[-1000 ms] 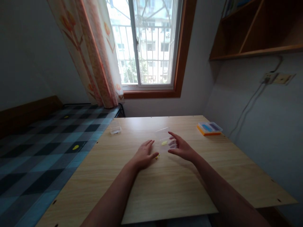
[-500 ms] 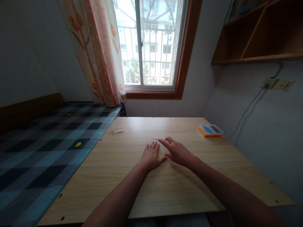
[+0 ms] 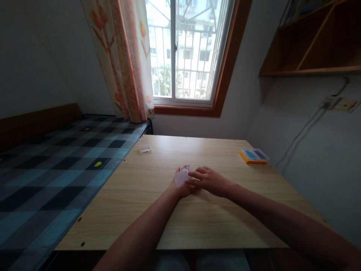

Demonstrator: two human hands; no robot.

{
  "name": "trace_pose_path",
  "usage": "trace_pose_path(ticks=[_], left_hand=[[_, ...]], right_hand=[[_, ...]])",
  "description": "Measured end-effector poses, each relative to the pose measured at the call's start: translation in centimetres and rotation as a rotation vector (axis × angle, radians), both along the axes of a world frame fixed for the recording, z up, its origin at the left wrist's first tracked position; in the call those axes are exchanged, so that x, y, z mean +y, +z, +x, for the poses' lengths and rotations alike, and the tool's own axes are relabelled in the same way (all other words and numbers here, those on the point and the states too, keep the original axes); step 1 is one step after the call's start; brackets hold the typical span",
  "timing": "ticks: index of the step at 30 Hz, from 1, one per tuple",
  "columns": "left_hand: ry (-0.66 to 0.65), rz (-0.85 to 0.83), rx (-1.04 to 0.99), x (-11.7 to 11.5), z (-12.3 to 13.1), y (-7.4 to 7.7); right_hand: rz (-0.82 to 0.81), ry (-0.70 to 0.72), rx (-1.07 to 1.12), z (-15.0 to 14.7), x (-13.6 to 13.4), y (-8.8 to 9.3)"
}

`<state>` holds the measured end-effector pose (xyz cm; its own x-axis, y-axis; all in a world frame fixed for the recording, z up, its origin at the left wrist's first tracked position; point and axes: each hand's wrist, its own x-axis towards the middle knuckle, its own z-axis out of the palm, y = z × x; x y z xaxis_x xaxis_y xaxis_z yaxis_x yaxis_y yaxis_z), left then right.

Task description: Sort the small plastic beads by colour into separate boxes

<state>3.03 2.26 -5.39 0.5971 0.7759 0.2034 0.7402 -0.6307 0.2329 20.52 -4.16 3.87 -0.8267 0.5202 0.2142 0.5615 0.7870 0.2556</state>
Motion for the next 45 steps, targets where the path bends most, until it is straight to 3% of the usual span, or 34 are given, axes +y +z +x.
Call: trace_pose_path(ticks=[5, 8, 12, 17, 23, 25, 28, 33, 37, 42, 45], left_hand=[[-0.025, 0.005, -0.037, -0.1, -0.5, 0.6], [0.005, 0.002, -0.055, -0.1, -0.7, 0.8], [0.074, 0.043, -0.107, 0.0, -0.8, 1.7], [0.094, 0.159, -0.162, -0.5, -0.7, 3.6], [-0.002, 0.176, -0.051, -1.9, 0.0, 4.7], [0.033, 0.172, -0.001, -1.0, -0.4, 5.2], [0.156, 0.153, 0.078, 2.0, -2.3, 6.1], [0.369, 0.093, 0.185, 8.8, -6.6, 6.8], [0.471, 0.075, 0.205, 13.0, -8.7, 6.2], [0.57, 0.075, 0.172, 16.8, -9.8, 5.8], [0.617, 0.069, 0.142, 18.4, -10.1, 5.7]], right_hand=[[-0.014, 0.006, 0.151, 2.4, 1.6, -0.7], [-0.099, -0.088, 0.512, 3.9, 2.5, -2.2], [-0.279, -0.229, 1.063, 5.2, 3.9, -5.7], [-0.499, -0.355, 1.473, 3.7, 5.2, -9.4], [-0.672, -0.202, 1.421, 3.0, 4.7, -8.5], [-0.669, -0.19, 1.393, 4.2, 4.4, -7.8], [-0.6, -0.209, 1.428, 7.0, 4.0, -7.3], [-0.393, -0.452, 1.48, 13.0, 3.3, -7.7], [-0.137, -0.747, 1.27, 19.2, 2.5, -8.2], [0.057, -1.026, 1.109, 26.6, 2.3, -6.5], [0.106, -1.107, 0.931, 28.8, 2.9, -5.3]])
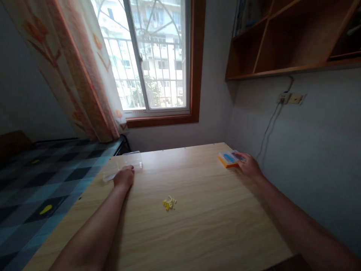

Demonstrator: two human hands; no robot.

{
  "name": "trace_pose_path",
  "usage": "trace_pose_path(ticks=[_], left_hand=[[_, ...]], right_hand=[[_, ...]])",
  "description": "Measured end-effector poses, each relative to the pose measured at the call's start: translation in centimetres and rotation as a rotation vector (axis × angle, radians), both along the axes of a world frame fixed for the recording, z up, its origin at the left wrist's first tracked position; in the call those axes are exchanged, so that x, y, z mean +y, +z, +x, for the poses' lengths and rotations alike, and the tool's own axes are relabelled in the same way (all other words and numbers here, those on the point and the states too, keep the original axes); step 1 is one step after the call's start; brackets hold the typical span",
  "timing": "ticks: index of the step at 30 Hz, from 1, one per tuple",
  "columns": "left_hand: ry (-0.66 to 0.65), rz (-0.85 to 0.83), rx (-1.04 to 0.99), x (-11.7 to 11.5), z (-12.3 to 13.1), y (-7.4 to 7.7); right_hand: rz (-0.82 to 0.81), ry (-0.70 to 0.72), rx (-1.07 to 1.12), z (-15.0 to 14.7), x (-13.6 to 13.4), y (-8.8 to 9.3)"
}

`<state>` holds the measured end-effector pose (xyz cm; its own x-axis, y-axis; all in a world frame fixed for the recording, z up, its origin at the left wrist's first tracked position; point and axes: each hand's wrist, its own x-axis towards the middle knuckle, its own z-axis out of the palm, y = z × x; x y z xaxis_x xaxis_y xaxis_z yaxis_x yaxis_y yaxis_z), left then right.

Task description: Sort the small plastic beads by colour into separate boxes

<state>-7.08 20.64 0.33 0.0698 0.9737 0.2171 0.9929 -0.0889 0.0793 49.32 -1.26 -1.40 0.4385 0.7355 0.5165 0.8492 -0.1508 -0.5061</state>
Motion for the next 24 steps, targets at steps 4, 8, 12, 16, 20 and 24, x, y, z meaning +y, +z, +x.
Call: trace_pose_path(ticks=[4, 8, 12, 16, 20, 24], left_hand=[[0.055, 0.027, -0.026, 0.8, 0.1, -0.2], [0.047, 0.095, -0.026, 0.0, 0.5, -0.4], [-0.001, 0.157, 0.002, -1.8, 1.0, -0.8], [-0.04, 0.167, 0.039, -3.7, 1.3, -1.3], [-0.027, 0.124, 0.06, -5.1, 1.7, -2.0], [-0.017, 0.071, 0.061, -6.3, 2.1, -2.7]], right_hand=[[-0.148, 0.01, -0.206, -0.5, 1.4, -0.2], [-0.26, -0.031, -0.34, -2.3, 2.6, -1.6], [-0.311, -0.102, -0.397, -3.4, 3.2, -2.3], [-0.32, -0.115, -0.417, -4.3, 3.1, -2.1], [-0.322, -0.148, -0.413, -4.9, 3.1, -1.8], [-0.344, -0.209, -0.392, -5.1, 3.8, -1.6]])
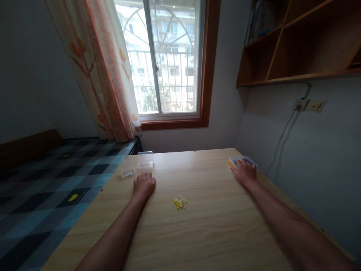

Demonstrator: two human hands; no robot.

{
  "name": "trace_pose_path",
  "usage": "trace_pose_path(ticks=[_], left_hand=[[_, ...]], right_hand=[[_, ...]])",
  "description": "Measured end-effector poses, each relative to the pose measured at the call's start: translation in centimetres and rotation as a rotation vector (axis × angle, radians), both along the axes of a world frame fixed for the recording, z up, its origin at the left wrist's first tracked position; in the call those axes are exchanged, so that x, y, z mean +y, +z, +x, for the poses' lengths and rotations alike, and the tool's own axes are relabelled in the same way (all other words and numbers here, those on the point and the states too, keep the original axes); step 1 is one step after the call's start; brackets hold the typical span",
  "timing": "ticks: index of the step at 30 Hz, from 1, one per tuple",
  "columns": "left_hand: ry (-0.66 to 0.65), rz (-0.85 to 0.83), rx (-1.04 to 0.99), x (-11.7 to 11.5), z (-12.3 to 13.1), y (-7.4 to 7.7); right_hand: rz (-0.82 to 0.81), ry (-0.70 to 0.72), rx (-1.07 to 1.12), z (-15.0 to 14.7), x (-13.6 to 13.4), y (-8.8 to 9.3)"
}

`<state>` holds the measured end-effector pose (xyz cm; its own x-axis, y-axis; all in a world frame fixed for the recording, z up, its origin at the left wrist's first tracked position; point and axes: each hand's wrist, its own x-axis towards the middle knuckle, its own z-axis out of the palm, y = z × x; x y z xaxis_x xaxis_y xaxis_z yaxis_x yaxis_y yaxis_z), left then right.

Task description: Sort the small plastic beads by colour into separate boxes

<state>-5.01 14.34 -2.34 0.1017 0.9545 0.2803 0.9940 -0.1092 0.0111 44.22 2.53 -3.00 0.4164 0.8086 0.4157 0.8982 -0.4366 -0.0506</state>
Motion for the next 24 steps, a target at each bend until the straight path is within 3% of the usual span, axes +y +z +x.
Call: trace_pose_path(ticks=[6, 11, 18, 24], left_hand=[[0.012, -0.007, -0.004, -1.4, 0.4, -0.5], [0.114, 0.073, -0.003, -1.1, -0.4, -0.2], [0.137, 0.013, -0.024, 3.6, -3.7, 0.4], [0.169, -0.087, -0.065, 7.5, -4.2, 0.4]], right_hand=[[-0.031, -0.052, 0.023, 0.1, 1.0, 0.4], [-0.06, -0.066, 0.038, 0.4, 1.4, 0.3], [-0.078, -0.106, 0.067, 1.4, 1.6, -0.7], [-0.13, -0.109, 0.103, 3.3, 1.2, -1.9]])
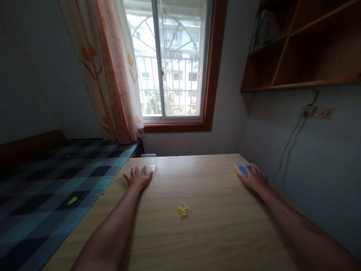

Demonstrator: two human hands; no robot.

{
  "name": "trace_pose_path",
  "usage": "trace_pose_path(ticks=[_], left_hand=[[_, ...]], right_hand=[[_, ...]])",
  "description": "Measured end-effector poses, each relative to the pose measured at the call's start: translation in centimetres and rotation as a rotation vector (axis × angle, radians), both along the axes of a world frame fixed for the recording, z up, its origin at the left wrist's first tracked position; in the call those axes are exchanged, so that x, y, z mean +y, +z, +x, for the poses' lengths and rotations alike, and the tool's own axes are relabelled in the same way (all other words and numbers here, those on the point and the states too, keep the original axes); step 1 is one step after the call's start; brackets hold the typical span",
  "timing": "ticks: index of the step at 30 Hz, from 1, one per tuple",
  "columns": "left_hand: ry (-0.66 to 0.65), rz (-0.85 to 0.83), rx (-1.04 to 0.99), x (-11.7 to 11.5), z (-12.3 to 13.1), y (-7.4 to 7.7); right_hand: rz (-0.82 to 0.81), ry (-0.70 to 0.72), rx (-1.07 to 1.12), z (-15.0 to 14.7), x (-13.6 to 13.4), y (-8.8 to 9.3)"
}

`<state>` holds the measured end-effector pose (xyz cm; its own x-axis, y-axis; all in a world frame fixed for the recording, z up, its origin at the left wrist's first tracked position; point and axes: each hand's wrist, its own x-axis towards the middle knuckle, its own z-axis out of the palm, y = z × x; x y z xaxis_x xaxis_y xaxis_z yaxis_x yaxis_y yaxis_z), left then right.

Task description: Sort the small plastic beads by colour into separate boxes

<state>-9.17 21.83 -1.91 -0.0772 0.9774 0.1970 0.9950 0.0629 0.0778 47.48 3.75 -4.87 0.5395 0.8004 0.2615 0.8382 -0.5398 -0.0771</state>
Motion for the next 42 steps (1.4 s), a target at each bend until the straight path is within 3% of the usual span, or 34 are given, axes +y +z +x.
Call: trace_pose_path(ticks=[10, 21, 31, 37, 40, 42], left_hand=[[-0.006, 0.017, -0.004, 2.8, 0.2, 0.1], [-0.183, 0.426, 0.074, 0.3, 1.1, -0.1], [-0.319, 0.513, 0.012, -1.3, 1.6, -0.3], [-0.517, 0.611, -0.11, -3.9, 3.0, -0.1], [-0.701, 0.587, -0.242, -6.9, 5.4, 0.5], [-0.859, 0.465, -0.338, -9.5, 7.5, 1.2]], right_hand=[[0.025, 0.048, -0.068, 1.3, -0.3, -1.1], [0.178, 0.245, -0.208, 0.0, -0.2, -0.2], [0.273, 0.333, -0.256, -1.6, -0.2, 1.2], [0.315, 0.508, -0.309, -3.6, -0.6, 2.2], [0.389, 0.713, -0.325, -6.7, -0.7, 2.7], [0.481, 0.9, -0.301, -9.7, -0.8, 2.9]])
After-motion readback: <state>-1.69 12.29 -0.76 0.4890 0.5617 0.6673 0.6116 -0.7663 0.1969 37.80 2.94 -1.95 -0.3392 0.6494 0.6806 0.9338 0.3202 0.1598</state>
